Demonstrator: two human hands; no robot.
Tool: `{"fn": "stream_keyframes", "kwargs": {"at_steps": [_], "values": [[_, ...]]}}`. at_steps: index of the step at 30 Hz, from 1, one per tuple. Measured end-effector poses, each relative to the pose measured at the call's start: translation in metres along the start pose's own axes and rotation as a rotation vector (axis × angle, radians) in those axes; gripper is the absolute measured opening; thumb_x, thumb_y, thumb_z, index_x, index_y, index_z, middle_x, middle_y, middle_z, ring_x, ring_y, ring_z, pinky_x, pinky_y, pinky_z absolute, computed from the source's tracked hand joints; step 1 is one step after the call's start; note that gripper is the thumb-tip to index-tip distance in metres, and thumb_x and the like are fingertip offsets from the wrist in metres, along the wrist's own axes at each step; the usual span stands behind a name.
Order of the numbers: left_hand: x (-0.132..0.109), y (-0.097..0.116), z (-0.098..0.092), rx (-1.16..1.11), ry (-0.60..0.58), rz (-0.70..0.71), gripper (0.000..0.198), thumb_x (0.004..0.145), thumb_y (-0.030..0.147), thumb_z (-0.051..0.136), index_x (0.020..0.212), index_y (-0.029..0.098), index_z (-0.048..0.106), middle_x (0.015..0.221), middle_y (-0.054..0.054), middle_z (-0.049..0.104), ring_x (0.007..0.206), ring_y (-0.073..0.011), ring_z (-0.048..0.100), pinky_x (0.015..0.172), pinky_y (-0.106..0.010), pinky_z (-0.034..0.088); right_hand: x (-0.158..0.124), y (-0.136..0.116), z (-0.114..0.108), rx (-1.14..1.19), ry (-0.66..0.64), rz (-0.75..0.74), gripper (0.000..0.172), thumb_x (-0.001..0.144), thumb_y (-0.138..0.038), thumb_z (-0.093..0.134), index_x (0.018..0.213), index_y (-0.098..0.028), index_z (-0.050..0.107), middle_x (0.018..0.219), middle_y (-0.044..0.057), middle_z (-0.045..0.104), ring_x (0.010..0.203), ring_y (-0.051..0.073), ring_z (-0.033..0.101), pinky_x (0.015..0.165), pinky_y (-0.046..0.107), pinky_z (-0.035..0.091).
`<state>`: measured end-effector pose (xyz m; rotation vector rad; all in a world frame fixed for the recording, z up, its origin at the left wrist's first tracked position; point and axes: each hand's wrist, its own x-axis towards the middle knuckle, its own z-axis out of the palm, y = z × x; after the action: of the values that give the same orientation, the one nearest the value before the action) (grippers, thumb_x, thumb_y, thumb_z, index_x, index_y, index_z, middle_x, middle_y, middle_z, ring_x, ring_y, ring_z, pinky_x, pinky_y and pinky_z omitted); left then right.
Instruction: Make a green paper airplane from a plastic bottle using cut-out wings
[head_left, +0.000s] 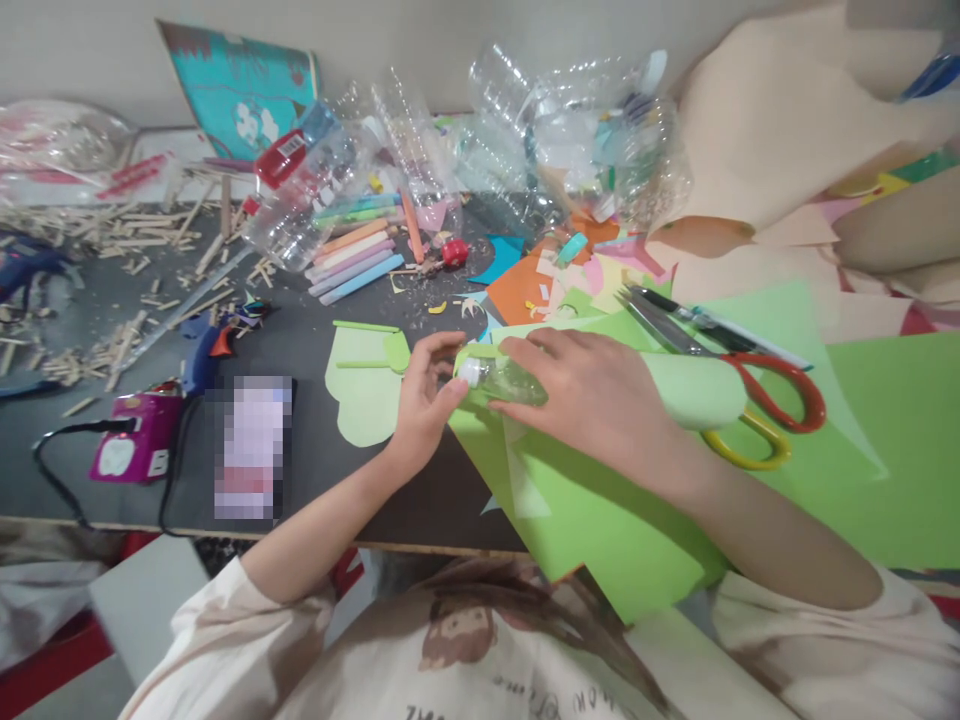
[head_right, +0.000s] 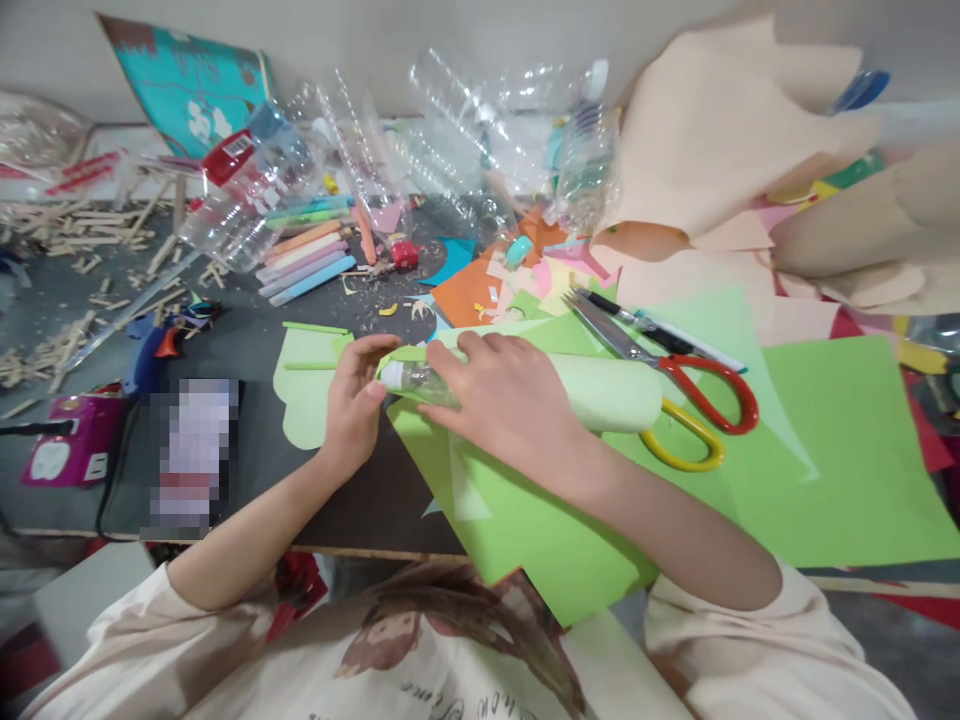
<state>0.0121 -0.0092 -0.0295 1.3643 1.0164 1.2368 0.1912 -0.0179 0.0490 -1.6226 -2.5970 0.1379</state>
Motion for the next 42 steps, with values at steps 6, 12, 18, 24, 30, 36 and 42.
{"fn": "stream_keyframes", "kwargs": {"at_steps": [6, 12, 18, 24, 30, 36, 42], "values": [[0.004, 0.007, -0.004, 0.089, -0.039, -0.123, 0.034, 0.080, 0.049, 0.064, 0.097, 0.020, 0.060, 0.082, -0.002, 0.058, 0.074, -0.0128, 0.056, 0.068, -0.024, 0.047, 0.002, 0.011, -0.009, -0.106, -0.080, -0.050, 0.046, 0.081, -0.041, 0.067, 0.119, -0.015, 0.060, 0.103, 0.015, 0.070, 0.084, 0.027, 0.065, 0.069, 0.034, 0.041], [0.008, 0.009, -0.003, 0.020, -0.141, -0.231, 0.042, 0.071, 0.053, 0.070, 0.096, 0.021, 0.057, 0.090, -0.003, 0.061, 0.077, -0.0137, 0.059, 0.065, -0.024, 0.049, 0.002, 0.007, -0.006, -0.141, -0.111, -0.070, 0.044, 0.081, -0.040, 0.067, 0.117, -0.016, 0.060, 0.100, 0.013, 0.069, 0.084, 0.028, 0.065, 0.070, 0.035, 0.042], [0.011, 0.008, -0.004, 0.064, -0.058, -0.303, 0.028, 0.077, 0.045, 0.066, 0.088, 0.020, 0.065, 0.078, -0.001, 0.065, 0.066, -0.0127, 0.058, 0.059, -0.023, 0.047, 0.001, 0.014, -0.006, -0.144, -0.081, -0.056, 0.066, 0.084, -0.044, 0.061, 0.140, -0.015, 0.041, 0.096, 0.013, 0.072, 0.081, 0.027, 0.065, 0.068, 0.034, 0.042], [0.012, 0.005, -0.005, -0.006, -0.008, -0.432, 0.024, 0.080, 0.041, 0.058, 0.083, 0.018, 0.066, 0.074, -0.002, 0.067, 0.067, -0.0157, 0.061, 0.058, -0.025, 0.048, 0.016, 0.027, -0.017, -0.165, -0.073, 0.071, 0.044, 0.085, -0.043, 0.062, 0.113, -0.009, 0.061, 0.097, 0.017, 0.070, 0.086, 0.030, 0.065, 0.072, 0.038, 0.043], [0.011, 0.002, -0.004, 0.118, 0.023, -0.272, 0.019, 0.080, 0.036, 0.058, 0.071, 0.020, 0.054, 0.070, 0.000, 0.055, 0.065, -0.0123, 0.054, 0.055, -0.023, 0.042, 0.065, 0.032, 0.002, -0.139, 0.003, -0.102, 0.041, 0.084, -0.032, 0.064, 0.120, -0.012, 0.060, 0.111, 0.014, 0.067, 0.114, 0.033, 0.054, 0.096, 0.045, 0.036], [0.009, 0.001, 0.001, -0.008, -0.040, -0.261, 0.038, 0.072, 0.033, 0.068, 0.091, 0.026, 0.036, 0.079, 0.006, 0.056, 0.052, -0.0069, 0.054, 0.052, -0.022, 0.046, 0.072, 0.049, 0.020, -0.028, 0.201, -0.113, 0.050, 0.095, -0.031, 0.041, 0.144, -0.022, 0.038, 0.150, 0.012, 0.040, 0.140, 0.028, 0.032, 0.102, 0.048, 0.030], [0.004, 0.002, 0.003, 0.244, -0.168, -0.260, 0.022, 0.075, 0.030, 0.061, 0.075, 0.021, 0.041, 0.062, 0.006, 0.054, 0.052, -0.0083, 0.055, 0.053, -0.021, 0.043, 0.006, 0.079, 0.019, 0.064, 0.303, 0.101, 0.044, 0.094, -0.034, 0.036, 0.122, -0.010, 0.060, 0.134, 0.025, 0.055, 0.128, 0.026, 0.047, 0.096, 0.041, 0.039]]}}
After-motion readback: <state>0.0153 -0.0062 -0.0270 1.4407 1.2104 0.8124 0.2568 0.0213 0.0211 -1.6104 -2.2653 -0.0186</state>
